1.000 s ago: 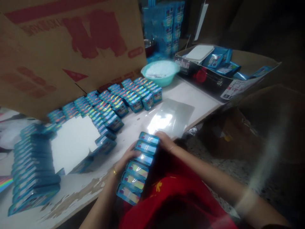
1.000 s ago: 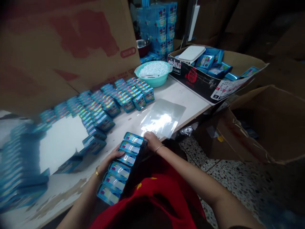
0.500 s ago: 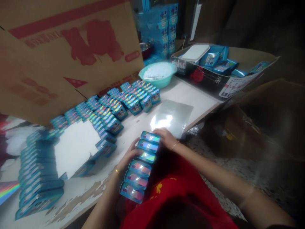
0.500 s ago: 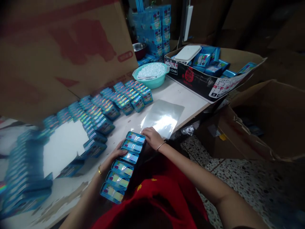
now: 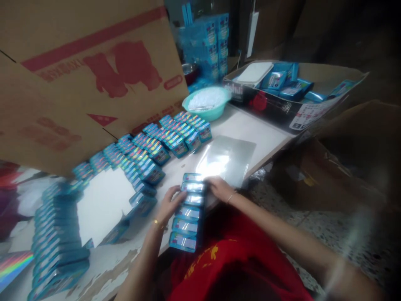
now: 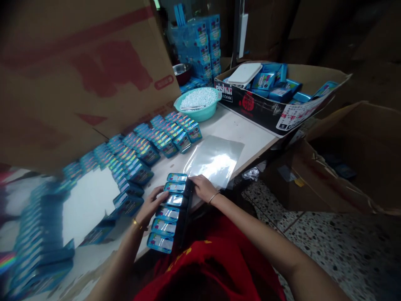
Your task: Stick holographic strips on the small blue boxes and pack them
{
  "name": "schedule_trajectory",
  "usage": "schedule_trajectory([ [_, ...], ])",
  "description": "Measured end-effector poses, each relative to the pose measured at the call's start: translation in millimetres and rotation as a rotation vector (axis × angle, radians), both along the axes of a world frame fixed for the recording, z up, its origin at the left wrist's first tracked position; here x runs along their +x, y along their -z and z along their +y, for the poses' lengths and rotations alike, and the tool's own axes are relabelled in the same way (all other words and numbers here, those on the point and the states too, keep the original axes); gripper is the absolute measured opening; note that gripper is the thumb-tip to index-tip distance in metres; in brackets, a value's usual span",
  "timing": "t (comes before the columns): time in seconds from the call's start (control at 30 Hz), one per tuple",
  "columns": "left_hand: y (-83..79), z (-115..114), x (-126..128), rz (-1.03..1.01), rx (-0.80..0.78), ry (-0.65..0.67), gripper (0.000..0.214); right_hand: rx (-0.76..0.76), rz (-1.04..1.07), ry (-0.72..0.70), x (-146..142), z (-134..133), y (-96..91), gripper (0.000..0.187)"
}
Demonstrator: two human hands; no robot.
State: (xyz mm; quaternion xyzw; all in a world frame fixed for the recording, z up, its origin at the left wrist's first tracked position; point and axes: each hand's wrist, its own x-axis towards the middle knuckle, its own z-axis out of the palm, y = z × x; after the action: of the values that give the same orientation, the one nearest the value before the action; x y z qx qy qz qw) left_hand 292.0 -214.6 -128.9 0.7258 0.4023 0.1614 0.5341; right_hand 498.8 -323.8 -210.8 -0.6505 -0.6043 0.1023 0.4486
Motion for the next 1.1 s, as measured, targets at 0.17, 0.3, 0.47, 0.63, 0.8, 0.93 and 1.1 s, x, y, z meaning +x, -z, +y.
schedule_trajectory([
  [0.17,10.9,32,8,0.088,0.544,0.146,0.046,0.034,-0.105,0.231,-7,-3,4.0,0.041],
  [0.3,18.2,50,36,0.332,0.915,0.279,0.033,-0.041,-0.313,0.407,-6,-3,-12.8,0.017],
  [0.47,15.8,61,50,0.378,1.049,0.318,0.014,0.031,-0.398,0.457,-8,4,-36.2,0.023],
  [0.63,10.8,64,48,0.265,0.894,0.238,0.023,0.151,-0.334,0.403,-16,9,-55.2,0.025],
  [0.8,4.3,66,46,0.247,0.796,0.239,0.029,0.129,-0.446,0.329,-23,8,-71.8,0.027],
  [0.93,4.6,64,34,0.259,1.148,0.279,0.034,0.134,-0.611,0.265,-29,7,-76.0,0.027],
  [1.1,17.7,55,11,0.223,1.356,0.215,0.034,0.253,-0.699,0.232,-39,2,-73.7,0.025],
])
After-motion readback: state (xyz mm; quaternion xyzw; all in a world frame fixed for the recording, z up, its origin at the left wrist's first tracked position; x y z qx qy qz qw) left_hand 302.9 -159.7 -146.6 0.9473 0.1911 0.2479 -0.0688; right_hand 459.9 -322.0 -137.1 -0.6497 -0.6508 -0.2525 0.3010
